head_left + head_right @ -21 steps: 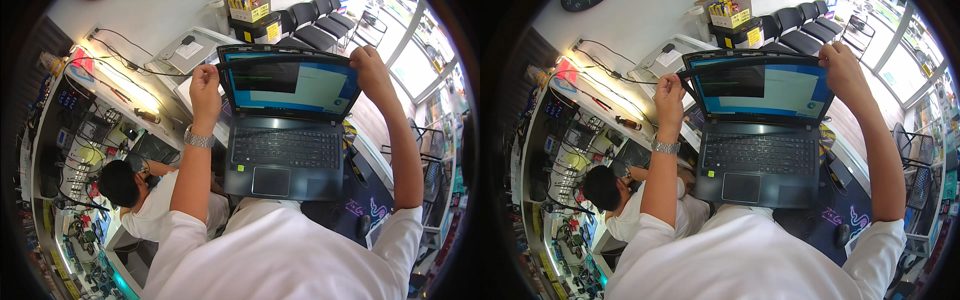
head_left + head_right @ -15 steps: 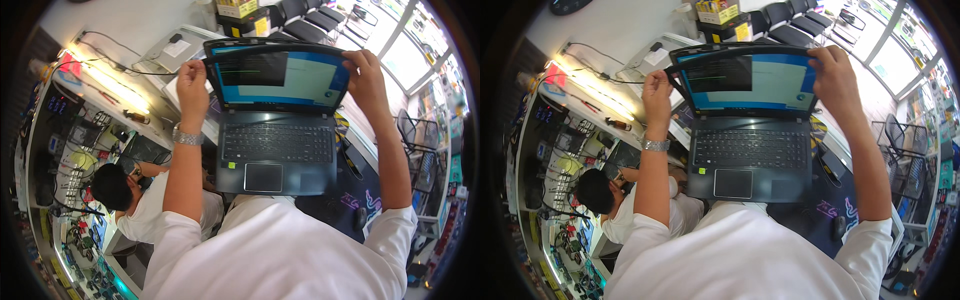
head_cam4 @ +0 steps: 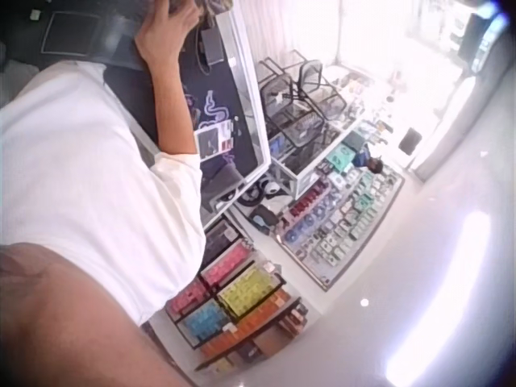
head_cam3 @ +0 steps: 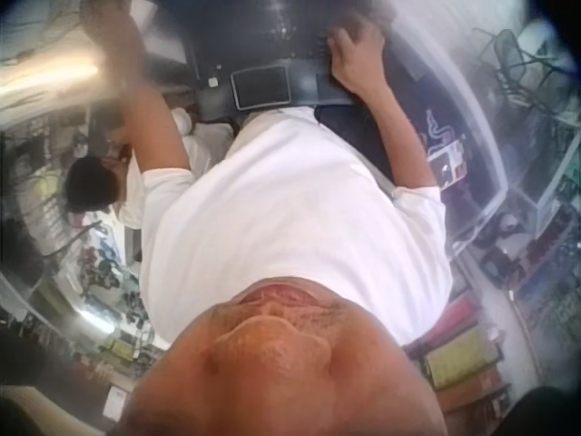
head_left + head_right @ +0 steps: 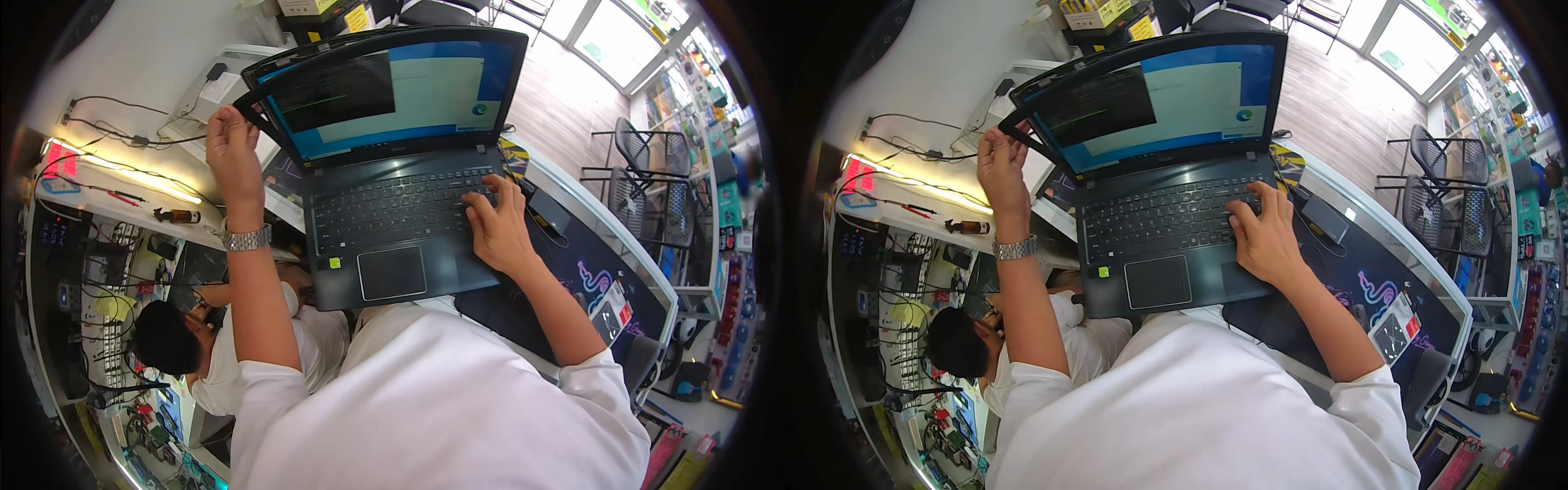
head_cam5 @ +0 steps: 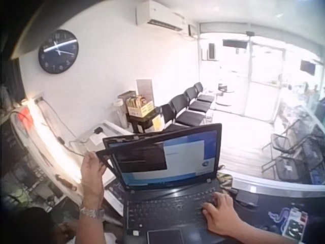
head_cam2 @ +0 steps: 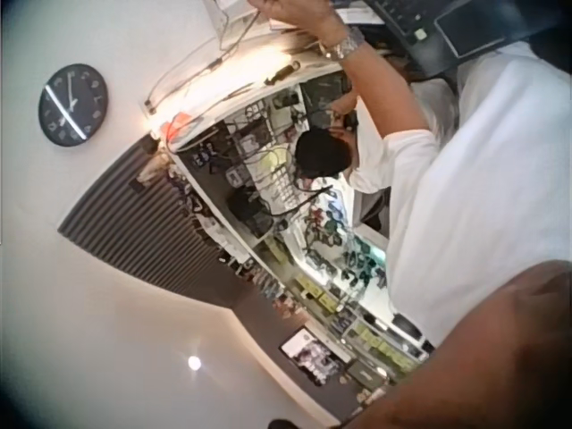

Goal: The person uses a metal prying tool to remove the bezel from a laptop screen, then reattaches it and presses the edges to secure it. The person also types on the laptop keyboard during the process.

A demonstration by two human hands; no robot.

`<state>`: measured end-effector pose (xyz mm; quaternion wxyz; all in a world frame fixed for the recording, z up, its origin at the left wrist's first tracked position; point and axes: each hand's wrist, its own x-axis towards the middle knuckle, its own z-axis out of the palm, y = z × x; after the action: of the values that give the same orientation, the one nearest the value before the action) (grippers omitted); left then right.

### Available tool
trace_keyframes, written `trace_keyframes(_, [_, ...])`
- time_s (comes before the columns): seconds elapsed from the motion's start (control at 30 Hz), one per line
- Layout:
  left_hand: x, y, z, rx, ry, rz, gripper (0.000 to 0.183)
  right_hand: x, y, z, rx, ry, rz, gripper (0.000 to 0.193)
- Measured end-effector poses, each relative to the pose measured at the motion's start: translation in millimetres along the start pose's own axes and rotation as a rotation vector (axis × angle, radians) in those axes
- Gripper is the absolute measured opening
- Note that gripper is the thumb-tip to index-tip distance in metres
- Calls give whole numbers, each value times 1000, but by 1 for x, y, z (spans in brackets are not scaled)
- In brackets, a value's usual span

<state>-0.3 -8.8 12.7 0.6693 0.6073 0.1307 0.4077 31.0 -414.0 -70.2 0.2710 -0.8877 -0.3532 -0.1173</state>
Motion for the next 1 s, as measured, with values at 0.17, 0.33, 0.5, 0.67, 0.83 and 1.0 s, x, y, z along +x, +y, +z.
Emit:
trace_keyframes(0.17, [-5, 5, 3, -12, -51, 52, 31, 20, 2, -11, -84, 85, -45, 24])
trace_keyframes(0.33, [-10, 10, 7, 35, -18, 42, 31, 104, 39, -56, 2, 432, -32, 26])
trace_keyframes(0.5, [-8, 10, 7, 28, -19, 42, 29, 183, 58, -98, -123, 437, -195, 40])
trace_keyframes(0.67, [-6, 5, -3, 44, -22, 29, 25, 212, 55, -107, -175, 261, -230, 32])
trace_keyframes(0.83, [0, 4, -11, 63, -70, 19, 23, 219, 61, -115, -59, 312, -271, 29])
trace_keyframes(1.0, [-5, 2, 1, 25, 8, 29, 26, 222, 56, -117, -59, 312, -279, 28])
